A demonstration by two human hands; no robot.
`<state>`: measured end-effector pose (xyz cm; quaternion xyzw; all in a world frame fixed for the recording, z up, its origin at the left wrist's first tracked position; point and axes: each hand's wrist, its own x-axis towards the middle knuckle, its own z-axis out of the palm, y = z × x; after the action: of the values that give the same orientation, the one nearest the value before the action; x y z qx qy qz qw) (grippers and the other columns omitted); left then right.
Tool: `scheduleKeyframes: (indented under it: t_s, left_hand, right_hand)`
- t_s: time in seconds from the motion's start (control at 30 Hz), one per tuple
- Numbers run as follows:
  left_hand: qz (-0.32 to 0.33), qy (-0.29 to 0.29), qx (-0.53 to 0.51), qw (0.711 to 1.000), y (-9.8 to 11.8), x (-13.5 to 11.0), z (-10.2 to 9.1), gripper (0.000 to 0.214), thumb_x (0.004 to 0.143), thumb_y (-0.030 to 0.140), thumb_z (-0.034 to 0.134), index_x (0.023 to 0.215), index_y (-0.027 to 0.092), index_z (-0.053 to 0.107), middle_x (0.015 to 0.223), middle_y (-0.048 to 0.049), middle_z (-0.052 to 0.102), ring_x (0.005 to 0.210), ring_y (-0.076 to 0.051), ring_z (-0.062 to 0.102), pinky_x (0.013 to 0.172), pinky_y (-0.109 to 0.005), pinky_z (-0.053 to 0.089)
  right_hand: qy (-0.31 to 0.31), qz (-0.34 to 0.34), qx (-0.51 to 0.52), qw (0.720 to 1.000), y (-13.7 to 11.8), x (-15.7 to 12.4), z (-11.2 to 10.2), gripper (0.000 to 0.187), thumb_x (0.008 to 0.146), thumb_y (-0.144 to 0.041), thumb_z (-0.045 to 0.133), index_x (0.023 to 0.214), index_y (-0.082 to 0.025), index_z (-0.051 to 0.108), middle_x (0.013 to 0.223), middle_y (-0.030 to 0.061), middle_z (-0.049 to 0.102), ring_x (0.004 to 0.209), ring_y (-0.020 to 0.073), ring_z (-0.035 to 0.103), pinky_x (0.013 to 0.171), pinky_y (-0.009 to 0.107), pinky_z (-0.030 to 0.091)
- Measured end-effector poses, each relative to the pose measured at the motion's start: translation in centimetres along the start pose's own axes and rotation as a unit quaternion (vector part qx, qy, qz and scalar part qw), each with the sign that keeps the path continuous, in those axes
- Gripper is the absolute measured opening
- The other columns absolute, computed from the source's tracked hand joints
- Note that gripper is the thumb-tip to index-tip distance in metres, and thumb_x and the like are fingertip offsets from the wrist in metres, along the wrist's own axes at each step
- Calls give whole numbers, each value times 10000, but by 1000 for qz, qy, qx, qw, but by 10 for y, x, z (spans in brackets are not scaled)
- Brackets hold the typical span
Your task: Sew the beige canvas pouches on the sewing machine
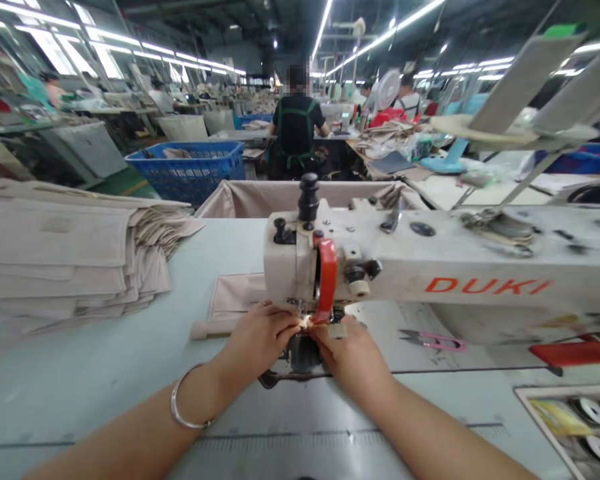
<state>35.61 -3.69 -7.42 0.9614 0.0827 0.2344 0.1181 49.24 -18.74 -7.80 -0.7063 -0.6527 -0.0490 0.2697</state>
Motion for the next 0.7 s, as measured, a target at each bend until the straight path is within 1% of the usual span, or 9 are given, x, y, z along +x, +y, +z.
scheduleKeyframes:
  t_s: [0.07, 0.13, 0.2, 0.27, 0.37, 0.5, 0.57, 0.63, 0.7]
  left_hand:
    - [1, 12, 6, 1000, 0, -1, 0, 186, 922, 185, 576, 880, 222, 753, 859, -39, 761, 834, -218, 700, 765, -351, 573]
    - [-13, 10, 4, 1000, 0, -1, 0, 201, 918, 186, 564, 876, 237, 753, 845, -23, 761, 814, -214, 702, 751, -342, 580]
    - [-22, 3, -5, 1000, 1, -1, 0, 207, 912, 189, 557, 885, 252, 752, 872, -11, 763, 822, -213, 704, 763, -346, 587]
    - [-22, -1, -17, 1000, 3, -2, -1, 211, 904, 181, 555, 893, 262, 750, 917, -6, 763, 850, -216, 705, 796, -358, 590]
    - [-27, -10, -21, 999, 5, -2, -3, 208, 889, 165, 564, 892, 263, 747, 926, -5, 761, 860, -221, 706, 826, -378, 586]
    - [-40, -29, -10, 999, 2, 3, -4, 200, 890, 165, 572, 920, 271, 739, 948, 0, 758, 888, -224, 702, 846, -380, 574]
    - [-36, -48, 3, 998, 0, 6, -7, 200, 892, 163, 579, 961, 271, 733, 1001, -5, 750, 937, -229, 692, 868, -381, 564]
    - [-23, -75, 37, 996, -2, 5, -12, 217, 878, 165, 612, 1043, 258, 717, 1080, -28, 732, 1009, -252, 669, 914, -406, 545]
    - [-12, -103, 75, 992, 1, -9, -18, 316, 835, 233, 696, 1151, 245, 680, 1147, -62, 701, 1046, -284, 645, 931, -433, 531]
  right_hand:
    - [6, -2, -8, 1000, -3, 2, -2, 219, 883, -72, 575, 992, -211, 705, 989, 82, 707, 926, 210, 630, 800, 313, 521]
    - [9, -1, -9, 1000, -5, 4, -2, 236, 880, -69, 577, 1010, -226, 696, 1038, 70, 703, 972, 198, 629, 825, 297, 518]
    - [7, 3, -5, 1000, -6, 5, -2, 216, 886, -75, 569, 984, -222, 694, 1048, 68, 700, 987, 192, 628, 840, 291, 514]
    - [5, 9, 2, 1000, -6, 5, -1, 192, 894, -88, 557, 948, -211, 694, 1028, 72, 697, 974, 195, 628, 839, 294, 512]
    - [8, 21, 10, 1000, -6, 3, 2, 177, 897, -95, 550, 915, -206, 687, 979, 65, 690, 925, 199, 627, 809, 291, 509]
    - [15, 37, 21, 999, -5, 1, 5, 178, 896, -92, 540, 907, -208, 674, 961, 58, 680, 913, 205, 622, 789, 290, 504]
    - [20, 39, 26, 999, -4, 0, 5, 190, 897, -86, 531, 930, -212, 669, 973, 56, 677, 918, 202, 621, 797, 289, 502]
    - [32, 44, 29, 998, -5, -1, 5, 201, 888, -77, 530, 949, -214, 665, 974, 57, 670, 912, 203, 620, 800, 295, 502]
    - [47, 49, 34, 997, -5, -3, 4, 216, 875, -71, 532, 969, -214, 664, 974, 64, 661, 901, 209, 619, 791, 306, 507]
